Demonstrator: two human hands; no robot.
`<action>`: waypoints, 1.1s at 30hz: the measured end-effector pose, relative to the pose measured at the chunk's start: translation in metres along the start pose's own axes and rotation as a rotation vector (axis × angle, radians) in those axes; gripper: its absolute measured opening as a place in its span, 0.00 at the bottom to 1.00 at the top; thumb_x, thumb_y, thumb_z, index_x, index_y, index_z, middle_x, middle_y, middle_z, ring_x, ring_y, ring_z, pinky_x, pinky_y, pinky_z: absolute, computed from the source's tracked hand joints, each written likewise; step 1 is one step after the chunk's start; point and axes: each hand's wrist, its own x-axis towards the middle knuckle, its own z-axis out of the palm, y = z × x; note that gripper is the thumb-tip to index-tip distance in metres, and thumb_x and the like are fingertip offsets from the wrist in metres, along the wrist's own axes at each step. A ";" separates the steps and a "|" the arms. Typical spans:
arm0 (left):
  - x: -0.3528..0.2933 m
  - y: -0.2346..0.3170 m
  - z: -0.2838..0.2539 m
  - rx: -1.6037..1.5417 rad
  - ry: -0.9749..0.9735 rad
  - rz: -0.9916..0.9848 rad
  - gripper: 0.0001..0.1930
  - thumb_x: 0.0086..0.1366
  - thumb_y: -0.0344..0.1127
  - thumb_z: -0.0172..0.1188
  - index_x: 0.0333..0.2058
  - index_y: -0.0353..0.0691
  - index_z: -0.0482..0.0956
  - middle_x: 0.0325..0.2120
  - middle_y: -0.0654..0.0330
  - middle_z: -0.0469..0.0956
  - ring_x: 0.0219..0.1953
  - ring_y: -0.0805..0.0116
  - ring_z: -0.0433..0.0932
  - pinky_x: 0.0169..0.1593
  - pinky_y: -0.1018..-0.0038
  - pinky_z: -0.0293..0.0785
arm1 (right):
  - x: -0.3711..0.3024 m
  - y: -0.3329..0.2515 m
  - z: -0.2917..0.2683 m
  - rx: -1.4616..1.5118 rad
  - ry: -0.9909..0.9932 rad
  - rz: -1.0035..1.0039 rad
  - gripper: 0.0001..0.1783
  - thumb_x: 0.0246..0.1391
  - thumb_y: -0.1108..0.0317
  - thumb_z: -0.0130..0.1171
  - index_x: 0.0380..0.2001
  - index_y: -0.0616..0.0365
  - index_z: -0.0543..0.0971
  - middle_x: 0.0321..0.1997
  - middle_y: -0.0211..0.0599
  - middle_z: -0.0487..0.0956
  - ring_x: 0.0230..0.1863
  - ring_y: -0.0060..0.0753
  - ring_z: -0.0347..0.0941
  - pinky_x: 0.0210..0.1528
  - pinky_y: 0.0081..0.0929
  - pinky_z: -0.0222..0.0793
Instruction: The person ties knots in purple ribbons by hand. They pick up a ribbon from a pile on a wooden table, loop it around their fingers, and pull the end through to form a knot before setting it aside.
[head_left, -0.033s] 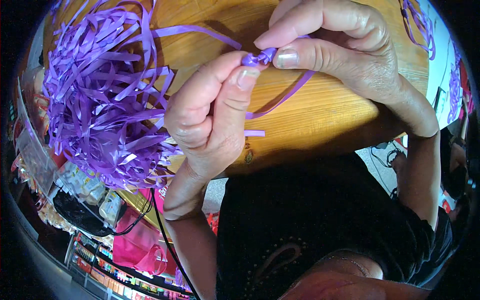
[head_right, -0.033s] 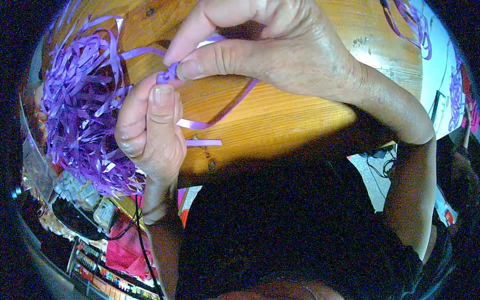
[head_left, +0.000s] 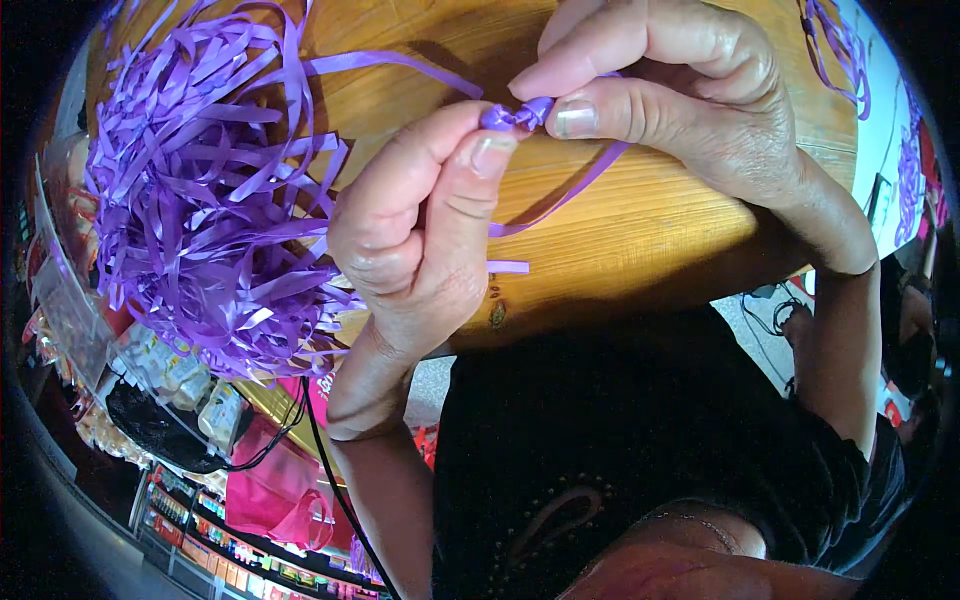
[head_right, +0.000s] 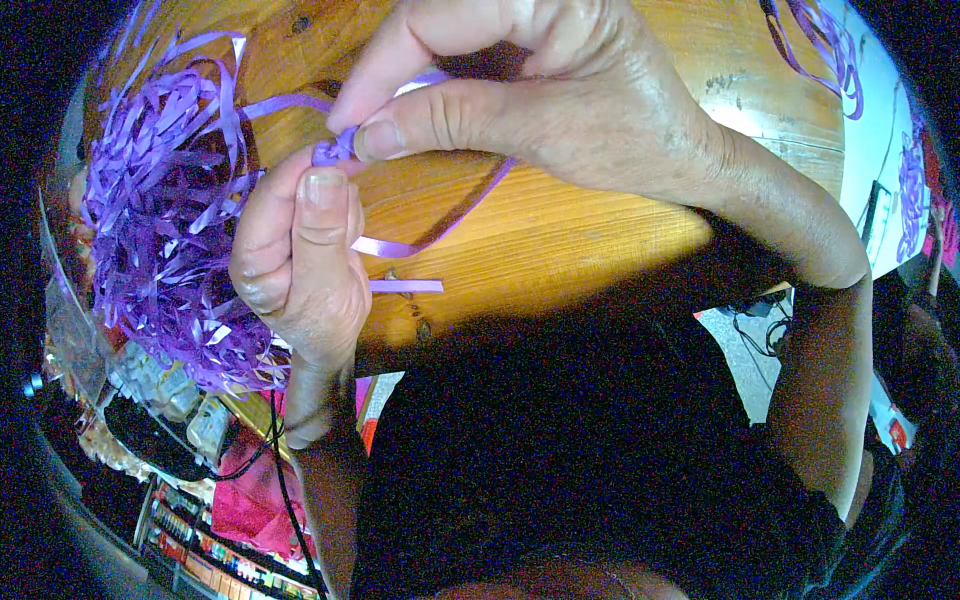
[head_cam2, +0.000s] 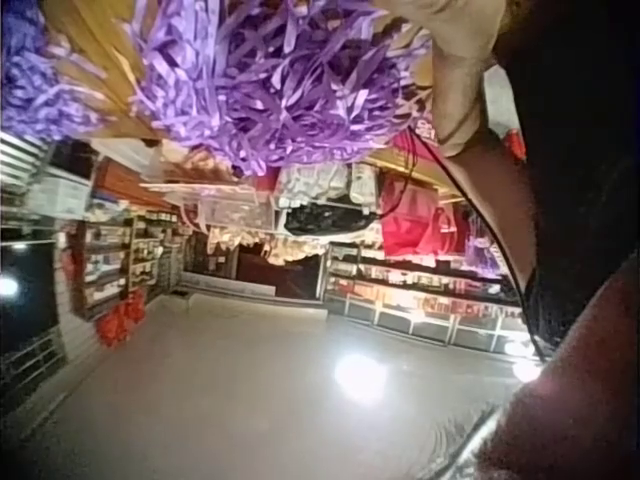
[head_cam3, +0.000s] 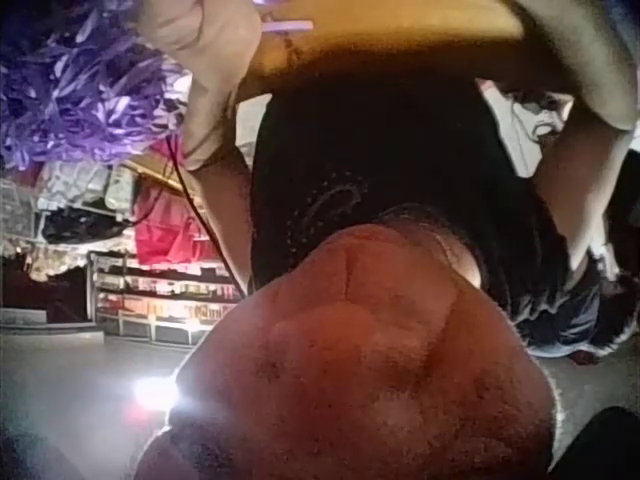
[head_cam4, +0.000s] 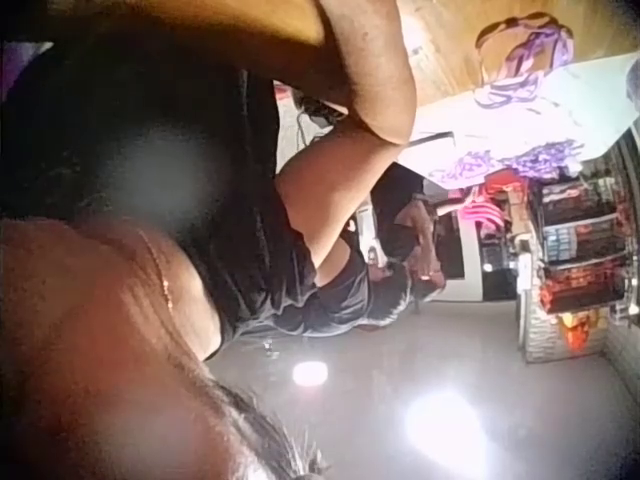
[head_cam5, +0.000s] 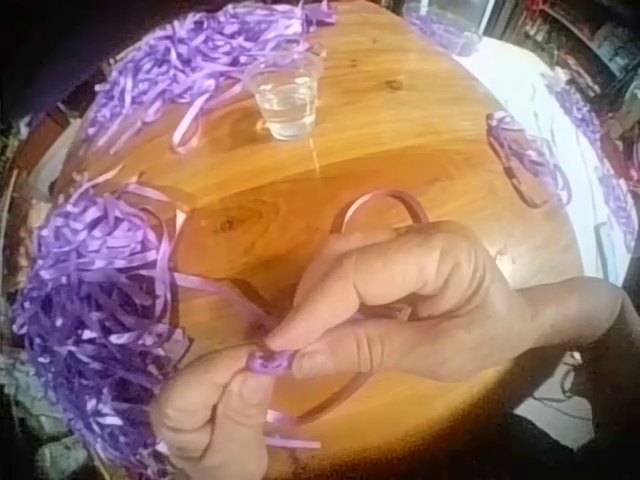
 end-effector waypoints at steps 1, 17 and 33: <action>0.000 0.000 0.000 0.036 -0.002 0.007 0.08 0.70 0.25 0.64 0.45 0.30 0.84 0.33 0.59 0.85 0.34 0.77 0.80 0.40 0.80 0.75 | 0.000 0.003 0.003 0.061 0.034 -0.026 0.12 0.56 0.81 0.69 0.45 0.68 0.85 0.42 0.43 0.85 0.41 0.27 0.82 0.43 0.20 0.78; 0.006 -0.007 0.000 0.143 -0.019 0.170 0.09 0.69 0.26 0.66 0.44 0.28 0.84 0.31 0.56 0.85 0.31 0.75 0.80 0.37 0.78 0.76 | -0.001 0.006 0.000 0.029 0.037 -0.060 0.13 0.55 0.80 0.69 0.45 0.68 0.85 0.41 0.42 0.85 0.39 0.26 0.82 0.40 0.19 0.76; 0.008 -0.002 -0.003 0.180 -0.112 0.137 0.08 0.67 0.26 0.67 0.43 0.31 0.84 0.28 0.59 0.84 0.27 0.78 0.77 0.32 0.79 0.73 | 0.002 -0.011 -0.006 -0.466 -0.025 -0.273 0.10 0.52 0.73 0.73 0.38 0.63 0.88 0.32 0.36 0.83 0.27 0.23 0.75 0.28 0.20 0.66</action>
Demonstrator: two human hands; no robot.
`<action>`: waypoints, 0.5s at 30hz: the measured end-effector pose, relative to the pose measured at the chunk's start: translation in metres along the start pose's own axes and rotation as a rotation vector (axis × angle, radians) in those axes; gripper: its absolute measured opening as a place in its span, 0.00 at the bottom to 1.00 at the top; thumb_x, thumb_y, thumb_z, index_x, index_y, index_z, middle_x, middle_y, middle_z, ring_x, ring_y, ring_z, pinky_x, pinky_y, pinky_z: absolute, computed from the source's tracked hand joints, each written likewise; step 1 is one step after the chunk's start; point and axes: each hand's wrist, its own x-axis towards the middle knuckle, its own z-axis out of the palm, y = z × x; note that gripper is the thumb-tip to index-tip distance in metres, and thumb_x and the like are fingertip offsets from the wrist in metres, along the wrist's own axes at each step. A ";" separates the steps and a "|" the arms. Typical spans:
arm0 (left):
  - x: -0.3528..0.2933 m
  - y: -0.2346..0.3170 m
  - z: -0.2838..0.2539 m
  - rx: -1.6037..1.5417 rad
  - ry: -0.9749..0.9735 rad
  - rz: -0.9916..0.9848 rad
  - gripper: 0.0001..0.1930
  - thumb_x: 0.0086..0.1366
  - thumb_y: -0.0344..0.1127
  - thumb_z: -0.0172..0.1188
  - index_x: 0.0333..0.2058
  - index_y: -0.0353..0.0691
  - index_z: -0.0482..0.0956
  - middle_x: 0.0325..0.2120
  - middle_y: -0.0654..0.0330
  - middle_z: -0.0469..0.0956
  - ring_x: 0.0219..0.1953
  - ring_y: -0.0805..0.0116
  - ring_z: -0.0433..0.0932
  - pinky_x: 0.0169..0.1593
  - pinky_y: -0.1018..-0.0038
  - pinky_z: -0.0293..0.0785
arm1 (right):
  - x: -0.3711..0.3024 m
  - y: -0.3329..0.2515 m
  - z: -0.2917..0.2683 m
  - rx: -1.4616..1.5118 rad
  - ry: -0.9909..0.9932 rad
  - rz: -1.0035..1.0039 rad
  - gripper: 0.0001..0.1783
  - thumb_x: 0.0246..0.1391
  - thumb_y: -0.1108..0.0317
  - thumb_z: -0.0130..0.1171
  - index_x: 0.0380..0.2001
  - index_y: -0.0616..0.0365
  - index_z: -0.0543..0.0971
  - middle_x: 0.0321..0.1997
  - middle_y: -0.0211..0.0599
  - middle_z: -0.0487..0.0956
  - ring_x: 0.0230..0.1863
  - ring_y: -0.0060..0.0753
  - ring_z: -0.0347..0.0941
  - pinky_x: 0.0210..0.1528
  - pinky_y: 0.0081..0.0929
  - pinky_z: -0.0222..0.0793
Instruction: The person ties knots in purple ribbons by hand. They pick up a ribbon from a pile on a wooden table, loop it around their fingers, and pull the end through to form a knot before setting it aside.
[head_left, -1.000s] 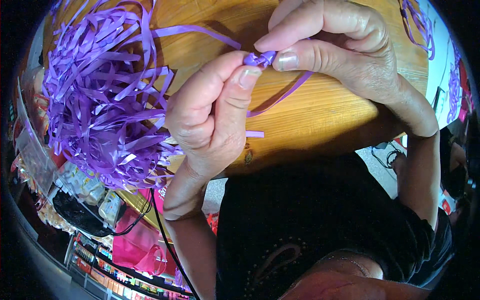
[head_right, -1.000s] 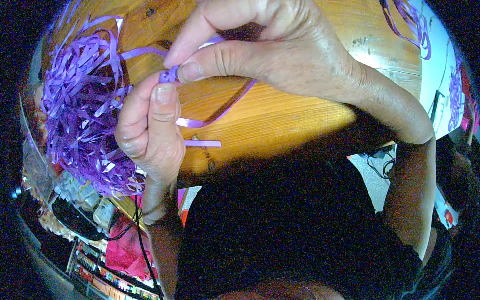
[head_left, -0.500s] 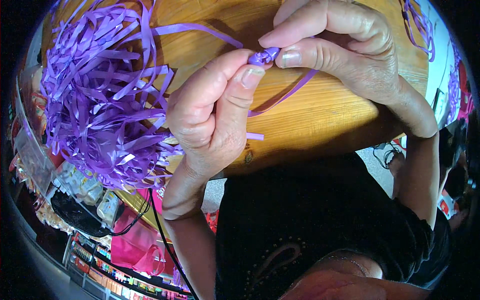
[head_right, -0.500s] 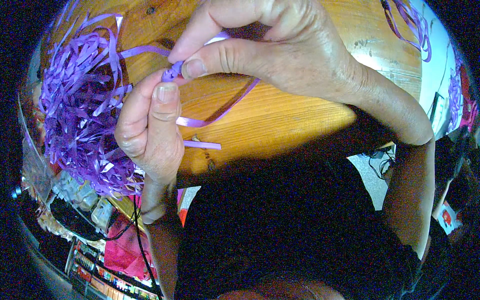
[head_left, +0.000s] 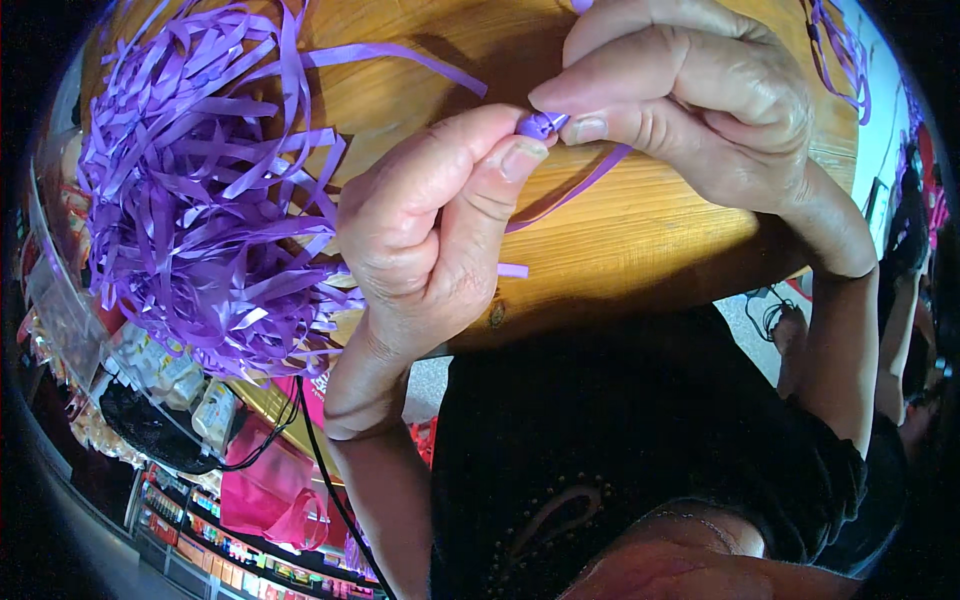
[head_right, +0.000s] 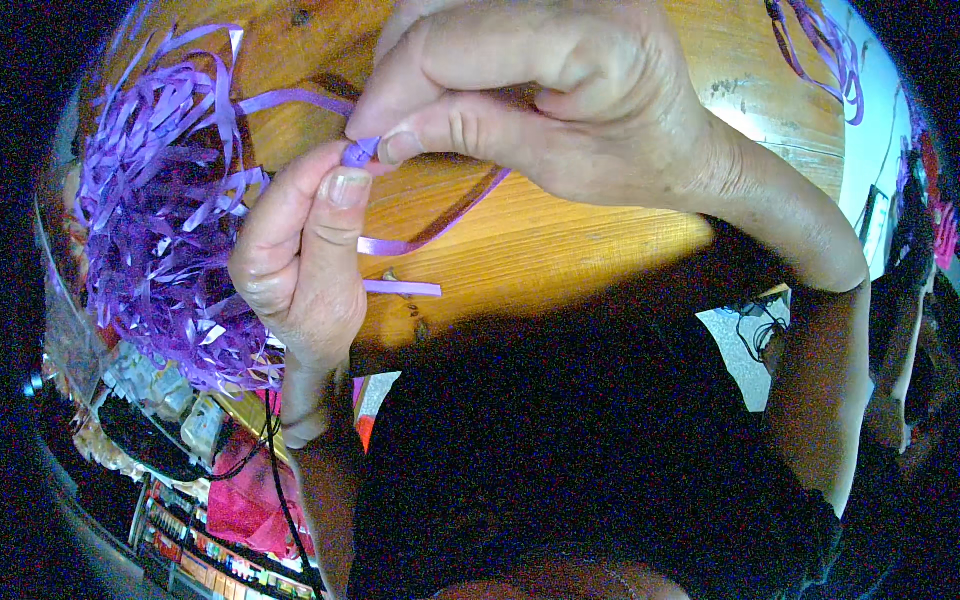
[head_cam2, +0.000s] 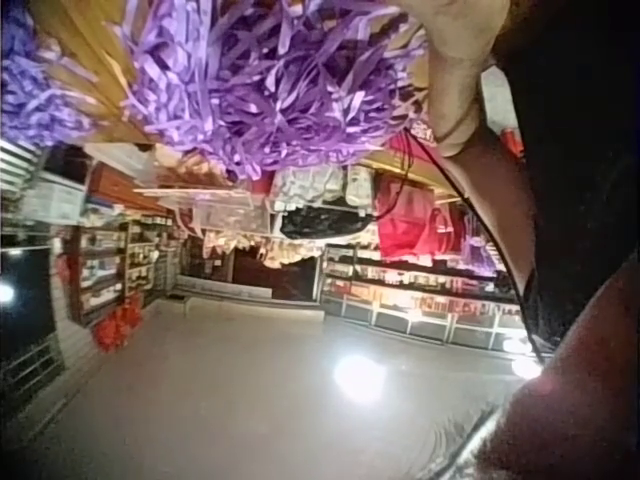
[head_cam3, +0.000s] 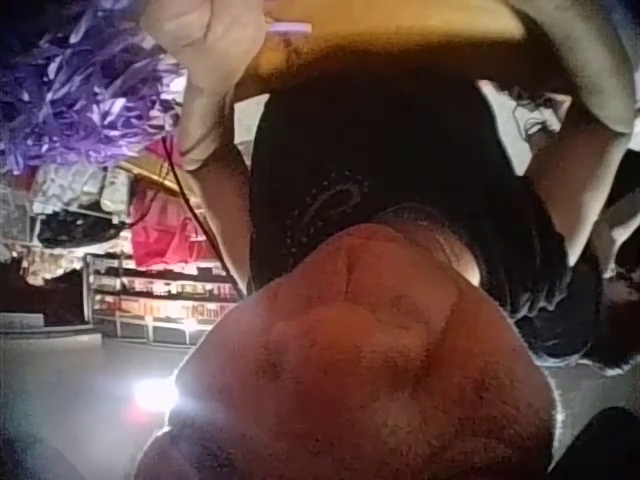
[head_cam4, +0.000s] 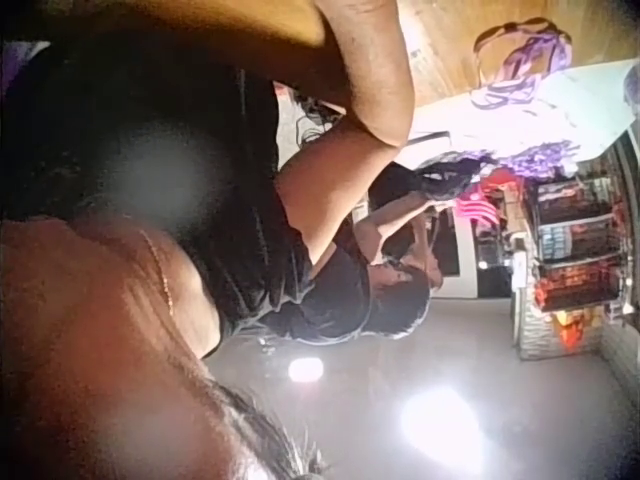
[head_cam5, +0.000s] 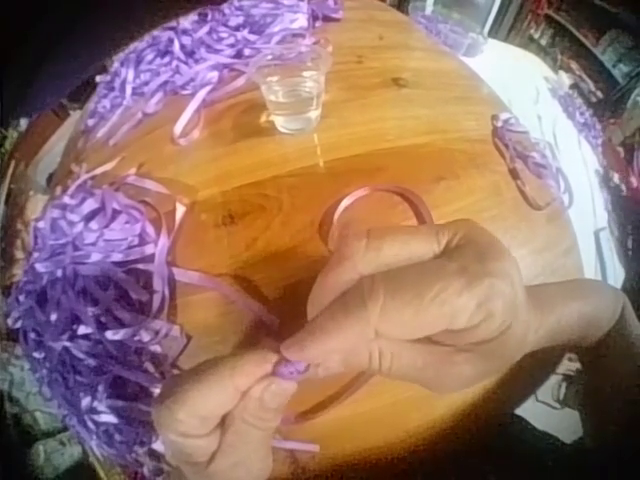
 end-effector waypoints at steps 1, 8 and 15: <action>0.000 0.000 0.000 0.013 -0.013 0.003 0.07 0.67 0.26 0.67 0.43 0.31 0.84 0.28 0.59 0.84 0.27 0.78 0.78 0.32 0.79 0.73 | 0.000 0.001 0.000 -0.026 -0.020 -0.032 0.10 0.52 0.72 0.73 0.38 0.64 0.88 0.32 0.37 0.83 0.27 0.23 0.74 0.28 0.21 0.66; 0.001 -0.004 0.000 0.066 -0.027 0.013 0.06 0.66 0.26 0.68 0.41 0.33 0.85 0.28 0.56 0.84 0.26 0.73 0.80 0.31 0.77 0.74 | 0.003 0.023 0.007 -0.246 0.021 -0.392 0.13 0.45 0.76 0.73 0.37 0.69 0.86 0.30 0.44 0.81 0.24 0.33 0.73 0.25 0.27 0.64; -0.001 -0.002 0.003 0.178 -0.021 0.067 0.06 0.65 0.26 0.69 0.39 0.33 0.84 0.28 0.55 0.85 0.26 0.65 0.82 0.32 0.75 0.76 | 0.003 0.005 0.001 -0.328 0.116 -0.387 0.15 0.43 0.80 0.71 0.38 0.74 0.84 0.29 0.50 0.81 0.23 0.36 0.74 0.22 0.27 0.65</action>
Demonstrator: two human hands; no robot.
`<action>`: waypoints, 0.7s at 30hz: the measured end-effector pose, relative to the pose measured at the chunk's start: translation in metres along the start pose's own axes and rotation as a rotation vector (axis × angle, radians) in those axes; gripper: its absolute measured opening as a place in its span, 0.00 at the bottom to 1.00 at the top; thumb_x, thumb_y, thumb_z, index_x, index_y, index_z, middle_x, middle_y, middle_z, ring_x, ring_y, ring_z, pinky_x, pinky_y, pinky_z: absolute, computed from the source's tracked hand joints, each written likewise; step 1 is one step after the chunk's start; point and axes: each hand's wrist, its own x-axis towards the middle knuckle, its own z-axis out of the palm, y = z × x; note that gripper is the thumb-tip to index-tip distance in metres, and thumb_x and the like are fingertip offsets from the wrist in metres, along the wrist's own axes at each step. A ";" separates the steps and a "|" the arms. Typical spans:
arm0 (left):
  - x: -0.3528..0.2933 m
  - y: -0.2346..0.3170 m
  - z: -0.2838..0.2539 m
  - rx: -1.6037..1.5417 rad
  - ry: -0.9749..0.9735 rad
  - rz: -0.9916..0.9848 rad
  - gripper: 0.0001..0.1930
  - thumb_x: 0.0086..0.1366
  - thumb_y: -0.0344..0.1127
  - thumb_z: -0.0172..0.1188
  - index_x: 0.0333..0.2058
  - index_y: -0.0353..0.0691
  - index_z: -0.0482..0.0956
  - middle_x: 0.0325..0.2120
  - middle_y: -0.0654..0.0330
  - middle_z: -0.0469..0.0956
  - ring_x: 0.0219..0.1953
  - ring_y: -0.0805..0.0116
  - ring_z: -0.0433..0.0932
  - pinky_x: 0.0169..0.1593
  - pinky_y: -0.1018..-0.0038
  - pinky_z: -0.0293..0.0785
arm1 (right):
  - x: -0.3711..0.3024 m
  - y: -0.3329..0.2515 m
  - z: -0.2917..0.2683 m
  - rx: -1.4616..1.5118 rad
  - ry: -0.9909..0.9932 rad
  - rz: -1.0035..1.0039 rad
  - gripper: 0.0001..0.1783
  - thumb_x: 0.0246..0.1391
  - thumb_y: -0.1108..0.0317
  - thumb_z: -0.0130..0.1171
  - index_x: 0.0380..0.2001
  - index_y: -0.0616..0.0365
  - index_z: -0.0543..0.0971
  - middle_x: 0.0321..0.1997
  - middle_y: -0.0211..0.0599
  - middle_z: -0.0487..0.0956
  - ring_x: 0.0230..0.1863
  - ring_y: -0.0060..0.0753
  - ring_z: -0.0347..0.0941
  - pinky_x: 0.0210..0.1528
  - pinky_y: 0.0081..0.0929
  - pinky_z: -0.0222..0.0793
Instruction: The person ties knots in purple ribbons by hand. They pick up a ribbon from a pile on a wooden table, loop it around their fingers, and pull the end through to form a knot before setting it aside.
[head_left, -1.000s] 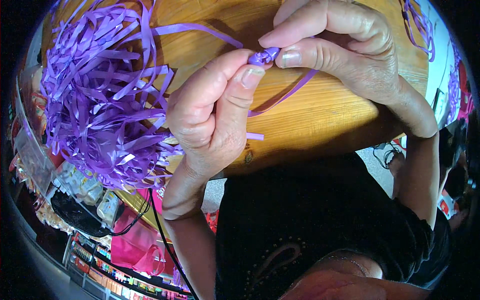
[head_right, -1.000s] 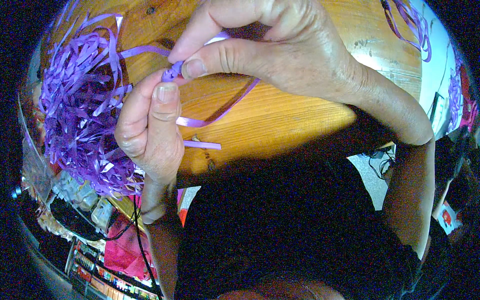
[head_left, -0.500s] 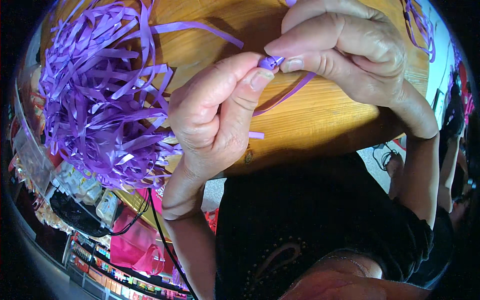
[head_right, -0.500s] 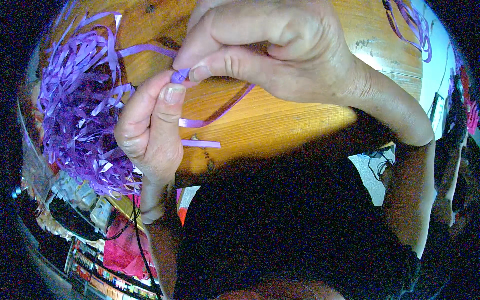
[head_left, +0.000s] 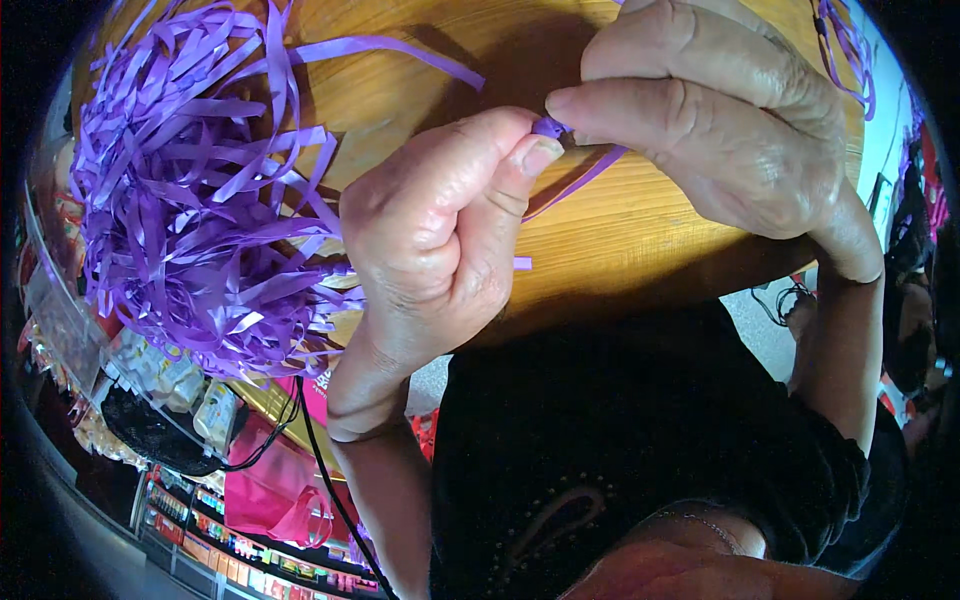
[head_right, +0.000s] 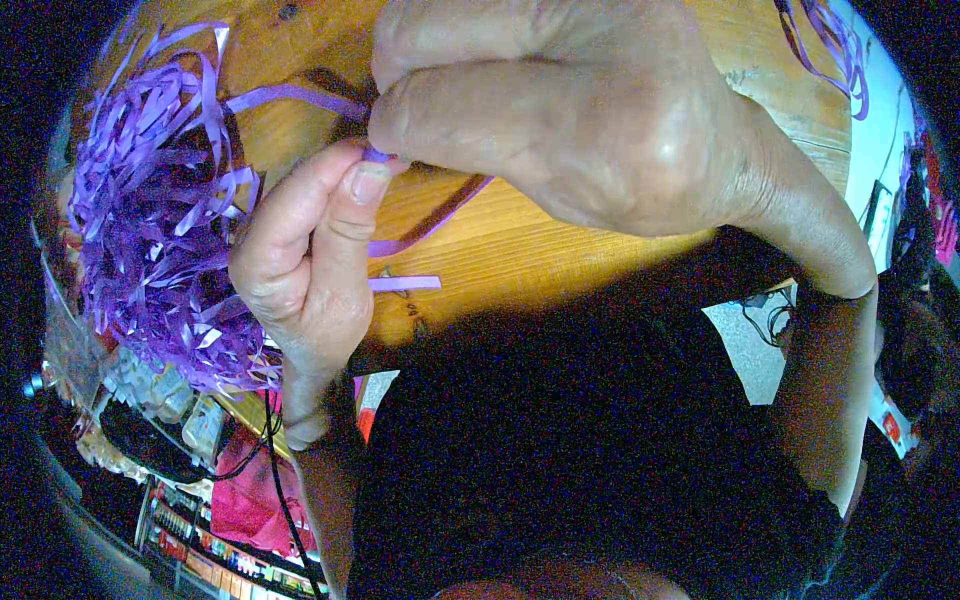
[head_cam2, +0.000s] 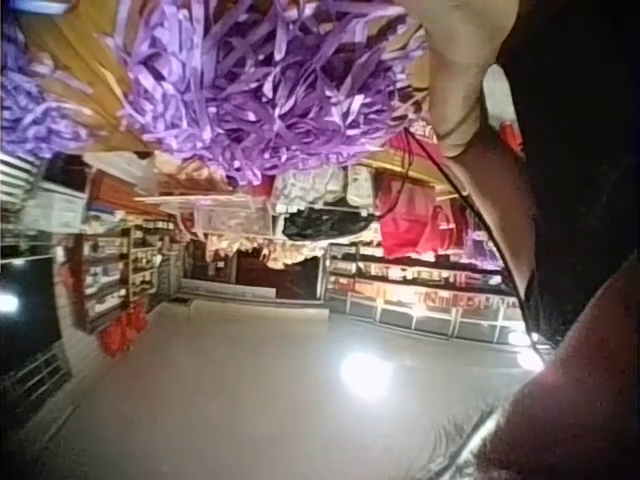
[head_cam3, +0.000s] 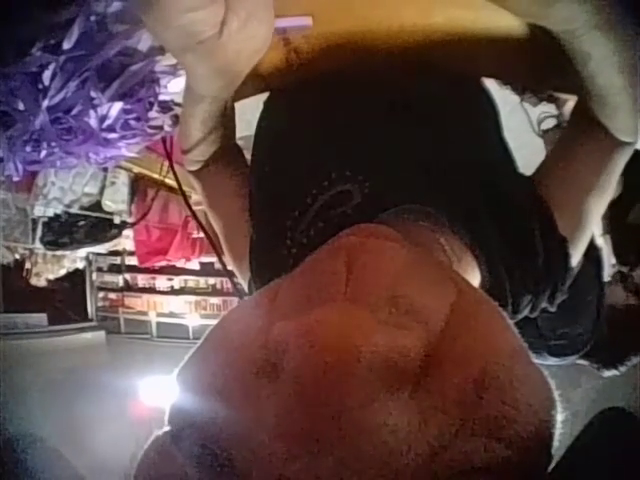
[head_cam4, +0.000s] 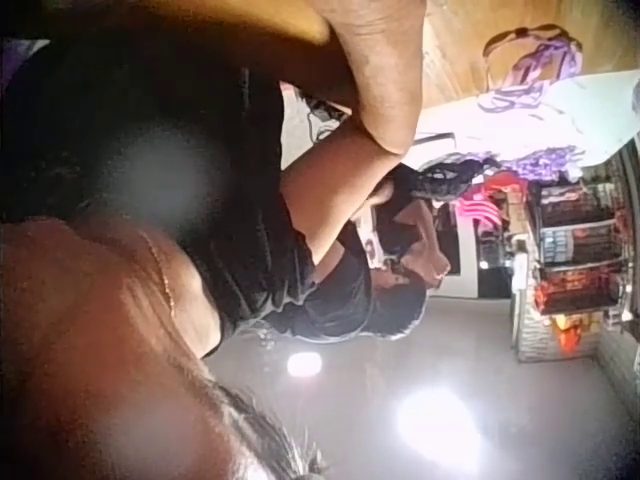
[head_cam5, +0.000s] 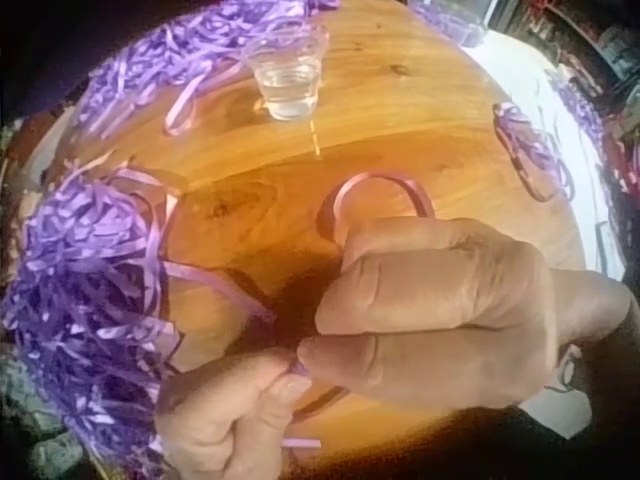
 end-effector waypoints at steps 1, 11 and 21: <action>0.000 0.001 0.000 0.015 -0.001 0.011 0.06 0.65 0.26 0.69 0.39 0.33 0.84 0.28 0.55 0.85 0.26 0.65 0.82 0.32 0.75 0.76 | 0.002 -0.003 -0.001 0.010 -0.035 0.036 0.14 0.43 0.81 0.70 0.37 0.74 0.84 0.29 0.49 0.81 0.23 0.35 0.74 0.22 0.27 0.65; 0.002 0.023 -0.016 -0.083 -0.157 -0.266 0.10 0.72 0.28 0.62 0.47 0.28 0.83 0.39 0.54 0.86 0.41 0.70 0.82 0.51 0.73 0.77 | 0.000 -0.013 0.005 0.418 -0.099 0.613 0.07 0.49 0.72 0.73 0.32 0.62 0.88 0.29 0.41 0.84 0.26 0.26 0.82 0.21 0.21 0.74; -0.002 0.017 -0.010 -0.081 -0.120 -0.187 0.09 0.72 0.27 0.61 0.46 0.28 0.84 0.38 0.56 0.86 0.41 0.72 0.81 0.50 0.74 0.76 | -0.009 -0.002 0.002 0.171 -0.061 0.231 0.08 0.49 0.76 0.72 0.34 0.67 0.86 0.29 0.43 0.84 0.23 0.27 0.80 0.18 0.21 0.72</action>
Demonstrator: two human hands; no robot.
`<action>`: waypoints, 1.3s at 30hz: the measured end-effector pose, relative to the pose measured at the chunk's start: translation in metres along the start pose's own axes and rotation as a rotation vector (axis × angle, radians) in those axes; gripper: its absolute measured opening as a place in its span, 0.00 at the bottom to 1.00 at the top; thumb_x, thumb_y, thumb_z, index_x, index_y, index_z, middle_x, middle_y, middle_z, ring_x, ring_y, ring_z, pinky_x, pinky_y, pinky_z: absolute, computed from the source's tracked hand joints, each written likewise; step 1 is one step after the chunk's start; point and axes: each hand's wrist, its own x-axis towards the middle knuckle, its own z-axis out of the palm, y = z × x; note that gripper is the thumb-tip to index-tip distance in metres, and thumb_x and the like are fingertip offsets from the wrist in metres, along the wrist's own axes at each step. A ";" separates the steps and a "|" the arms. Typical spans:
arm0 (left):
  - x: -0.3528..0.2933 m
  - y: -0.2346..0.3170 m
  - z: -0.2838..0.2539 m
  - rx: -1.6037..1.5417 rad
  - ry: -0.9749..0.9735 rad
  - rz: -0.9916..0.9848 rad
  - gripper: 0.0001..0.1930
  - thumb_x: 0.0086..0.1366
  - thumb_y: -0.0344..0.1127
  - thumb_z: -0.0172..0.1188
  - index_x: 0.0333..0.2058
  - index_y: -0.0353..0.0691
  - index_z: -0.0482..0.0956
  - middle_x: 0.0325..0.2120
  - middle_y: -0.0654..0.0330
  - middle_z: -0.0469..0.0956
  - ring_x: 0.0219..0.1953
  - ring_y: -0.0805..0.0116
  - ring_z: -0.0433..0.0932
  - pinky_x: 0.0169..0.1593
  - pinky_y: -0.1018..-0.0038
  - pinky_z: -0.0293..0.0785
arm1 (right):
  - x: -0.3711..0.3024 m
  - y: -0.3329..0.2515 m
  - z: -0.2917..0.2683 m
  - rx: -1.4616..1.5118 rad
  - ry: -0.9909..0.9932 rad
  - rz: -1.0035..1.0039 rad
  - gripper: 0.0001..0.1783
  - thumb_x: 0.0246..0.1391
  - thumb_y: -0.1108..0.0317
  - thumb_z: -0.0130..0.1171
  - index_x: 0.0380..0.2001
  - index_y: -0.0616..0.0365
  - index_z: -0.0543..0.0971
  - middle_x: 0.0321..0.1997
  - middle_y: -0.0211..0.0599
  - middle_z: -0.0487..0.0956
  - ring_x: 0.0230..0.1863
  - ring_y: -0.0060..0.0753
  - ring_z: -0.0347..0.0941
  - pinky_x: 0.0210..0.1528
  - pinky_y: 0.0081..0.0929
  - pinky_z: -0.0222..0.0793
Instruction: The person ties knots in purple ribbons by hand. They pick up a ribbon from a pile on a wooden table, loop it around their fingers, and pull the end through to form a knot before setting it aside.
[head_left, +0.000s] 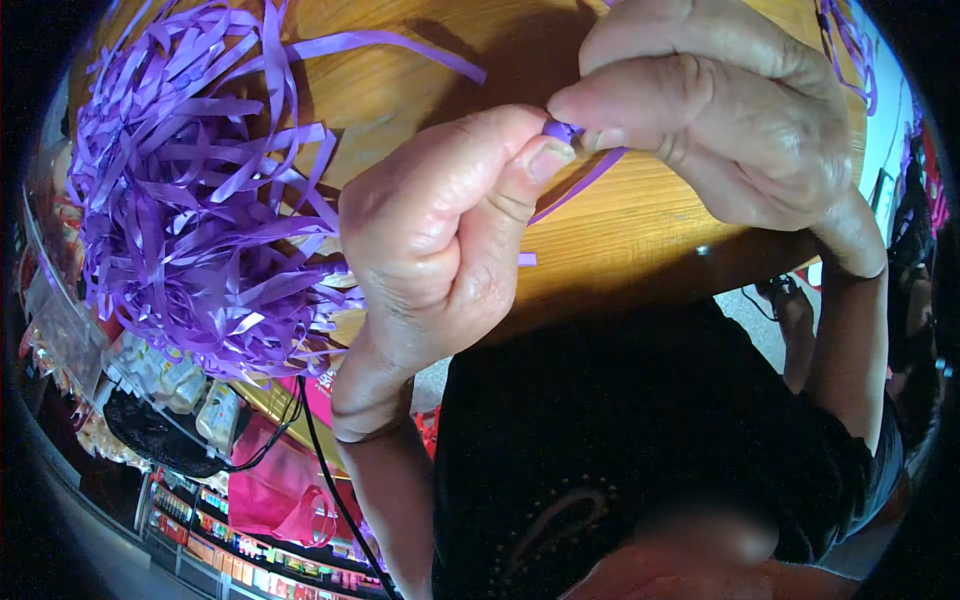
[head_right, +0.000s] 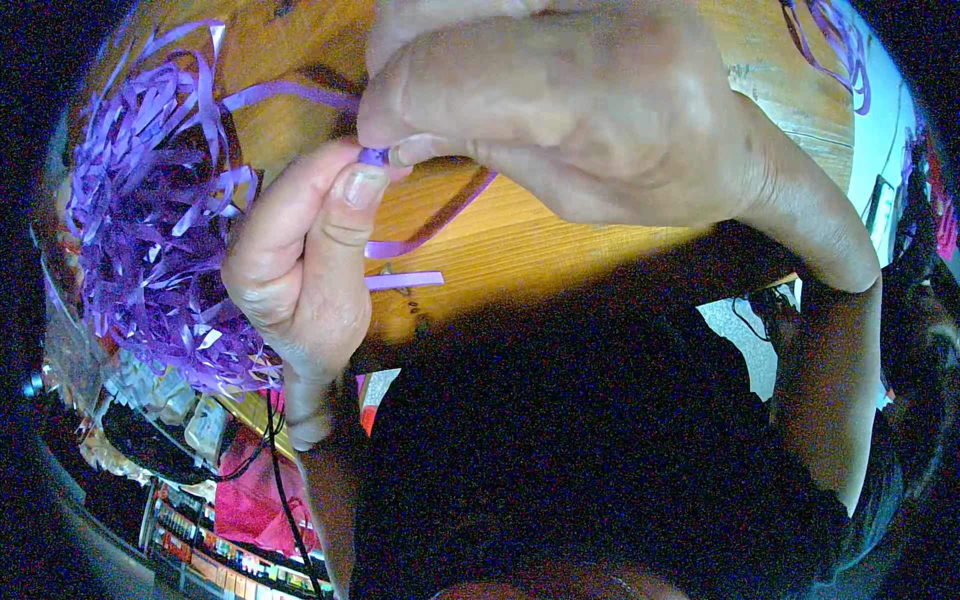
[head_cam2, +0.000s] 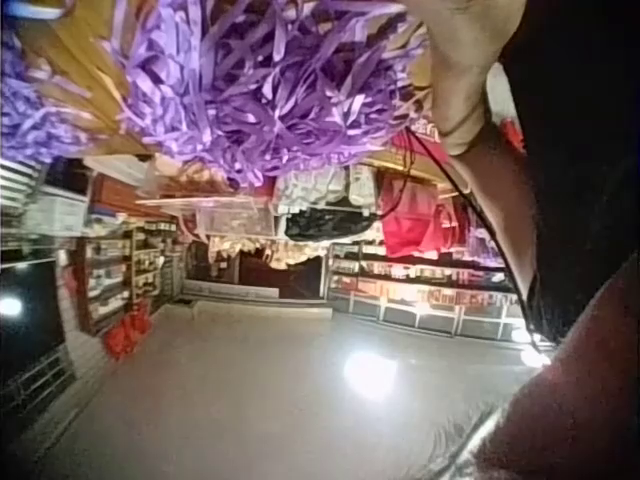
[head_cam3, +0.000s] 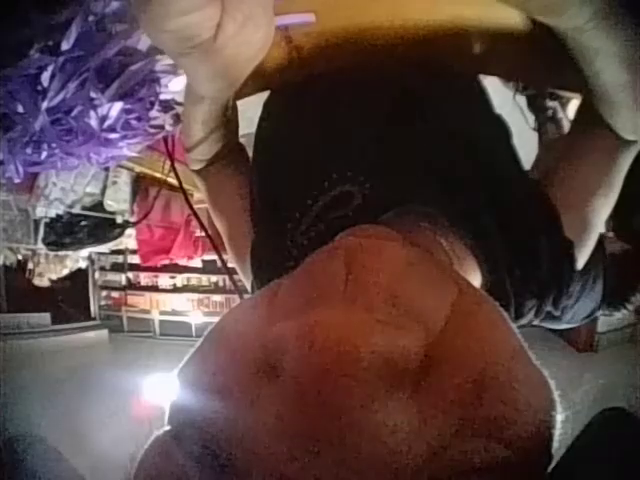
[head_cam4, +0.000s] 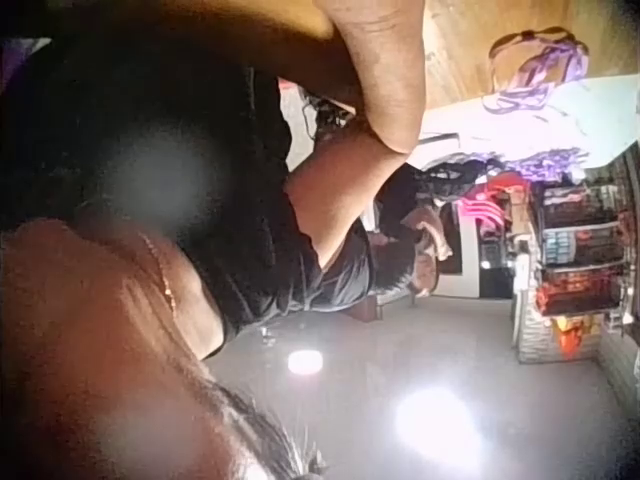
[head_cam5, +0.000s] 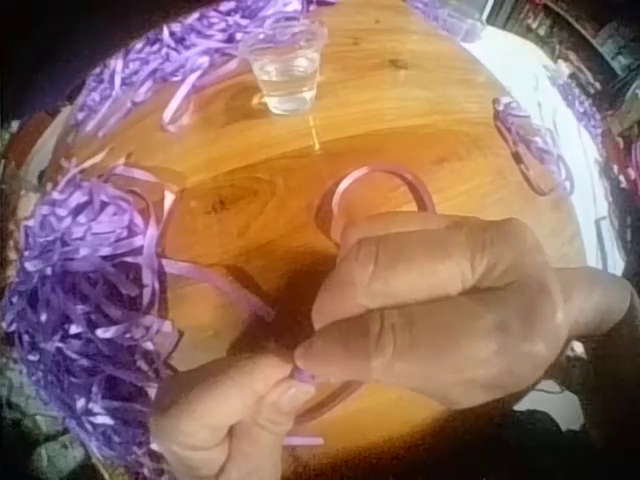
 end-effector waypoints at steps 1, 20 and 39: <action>-0.001 0.000 0.000 0.024 -0.006 0.013 0.09 0.72 0.27 0.61 0.46 0.28 0.84 0.38 0.56 0.86 0.41 0.72 0.81 0.50 0.75 0.76 | 0.000 0.004 0.002 -0.010 0.017 -0.049 0.08 0.49 0.76 0.72 0.34 0.67 0.86 0.29 0.44 0.84 0.23 0.27 0.79 0.18 0.21 0.72; 0.003 -0.009 0.004 -0.040 0.050 0.153 0.10 0.70 0.29 0.63 0.46 0.30 0.82 0.38 0.55 0.85 0.40 0.69 0.81 0.49 0.73 0.75 | 0.009 -0.014 0.000 0.208 -0.026 0.335 0.09 0.54 0.75 0.67 0.38 0.70 0.85 0.33 0.43 0.83 0.26 0.28 0.78 0.25 0.19 0.73; 0.009 -0.011 0.007 0.110 0.092 0.404 0.12 0.59 0.28 0.74 0.39 0.32 0.83 0.24 0.56 0.80 0.22 0.64 0.78 0.27 0.73 0.74 | 0.002 -0.007 -0.004 0.117 -0.102 0.094 0.08 0.55 0.67 0.68 0.34 0.61 0.83 0.32 0.40 0.79 0.33 0.39 0.78 0.32 0.32 0.72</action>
